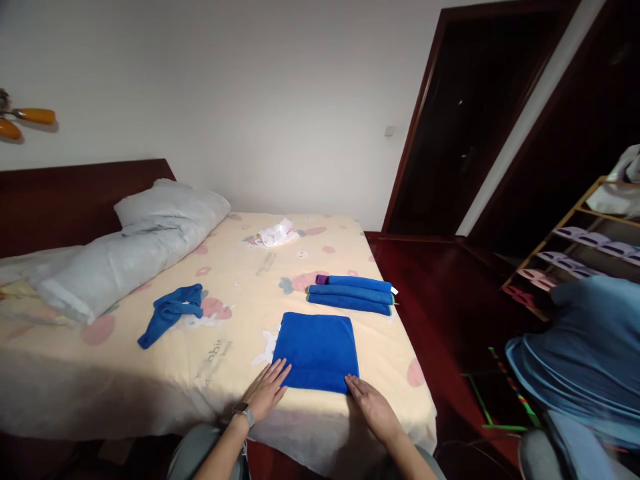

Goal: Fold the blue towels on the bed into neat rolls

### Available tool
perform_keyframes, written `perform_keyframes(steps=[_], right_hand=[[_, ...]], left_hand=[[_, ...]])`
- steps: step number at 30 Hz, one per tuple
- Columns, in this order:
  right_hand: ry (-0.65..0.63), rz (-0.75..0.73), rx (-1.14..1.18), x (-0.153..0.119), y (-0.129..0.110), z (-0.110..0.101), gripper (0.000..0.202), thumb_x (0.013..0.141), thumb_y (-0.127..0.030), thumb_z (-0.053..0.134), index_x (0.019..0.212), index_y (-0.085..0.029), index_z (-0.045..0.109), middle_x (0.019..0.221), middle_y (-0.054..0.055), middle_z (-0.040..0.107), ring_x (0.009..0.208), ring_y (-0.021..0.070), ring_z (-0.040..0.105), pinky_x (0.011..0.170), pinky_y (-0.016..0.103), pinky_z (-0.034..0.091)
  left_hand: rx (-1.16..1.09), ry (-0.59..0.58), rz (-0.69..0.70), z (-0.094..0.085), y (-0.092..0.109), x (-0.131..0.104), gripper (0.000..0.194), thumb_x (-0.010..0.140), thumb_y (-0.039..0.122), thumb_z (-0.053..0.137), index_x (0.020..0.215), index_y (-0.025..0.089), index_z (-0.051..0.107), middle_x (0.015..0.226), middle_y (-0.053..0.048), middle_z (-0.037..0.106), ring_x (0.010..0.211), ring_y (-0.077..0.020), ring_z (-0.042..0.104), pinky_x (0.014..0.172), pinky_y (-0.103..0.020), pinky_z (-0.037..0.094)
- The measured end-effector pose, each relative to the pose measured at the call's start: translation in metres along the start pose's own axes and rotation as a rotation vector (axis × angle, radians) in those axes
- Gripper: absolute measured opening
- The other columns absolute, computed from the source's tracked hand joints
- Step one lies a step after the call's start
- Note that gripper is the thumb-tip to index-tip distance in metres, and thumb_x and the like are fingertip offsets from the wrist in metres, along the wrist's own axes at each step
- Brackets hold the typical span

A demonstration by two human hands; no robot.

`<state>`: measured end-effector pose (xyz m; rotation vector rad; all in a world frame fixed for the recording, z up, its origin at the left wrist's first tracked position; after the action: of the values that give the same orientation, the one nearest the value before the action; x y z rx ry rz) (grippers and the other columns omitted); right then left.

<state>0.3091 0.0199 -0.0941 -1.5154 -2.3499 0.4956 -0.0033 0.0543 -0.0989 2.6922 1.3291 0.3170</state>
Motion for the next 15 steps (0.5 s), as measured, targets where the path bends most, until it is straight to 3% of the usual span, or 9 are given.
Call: perform_keyframes(steps=[4,10,15], right_hand=[[0.049,0.006,0.018,0.002,0.000,0.001,0.060,0.083,-0.004,0.039,0.138,-0.020,0.059,0.143,0.005,0.055,0.131,0.0240,0.054,0.115,0.040,0.042],[0.106,0.113,0.143,0.008,0.007,0.000,0.055,0.082,-0.011,0.041,0.132,-0.020,0.064,0.136,0.007,0.062,0.125,0.0249,0.059,0.111,0.041,0.046],[0.153,0.262,0.315,0.014,0.021,-0.004,0.046,0.086,-0.033,0.047,0.126,-0.018,0.065,0.126,0.011,0.068,0.116,0.0274,0.064,0.104,0.041,0.048]], left_hand=[[0.030,0.074,0.000,-0.011,0.001,-0.002,0.051,0.100,0.031,0.046,0.150,0.032,0.037,0.158,-0.003,0.038,0.145,-0.0222,0.035,0.119,-0.047,0.034],[-0.140,0.119,-0.089,-0.026,-0.003,0.004,0.054,0.084,0.006,0.048,0.130,0.031,0.062,0.130,-0.002,0.067,0.122,-0.0204,0.059,0.109,-0.040,0.046],[-0.488,0.190,-0.317,-0.032,-0.024,0.018,0.043,0.088,0.021,0.053,0.129,0.030,0.062,0.117,-0.003,0.072,0.103,-0.0203,0.068,0.093,-0.034,0.055]])
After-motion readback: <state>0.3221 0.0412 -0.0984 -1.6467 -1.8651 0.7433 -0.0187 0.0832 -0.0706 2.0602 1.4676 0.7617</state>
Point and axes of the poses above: each hand's wrist, its own x-axis towards the middle knuckle, its own z-axis out of the palm, y = z × x, the point moved 6 cm from there along x, towards the middle knuckle
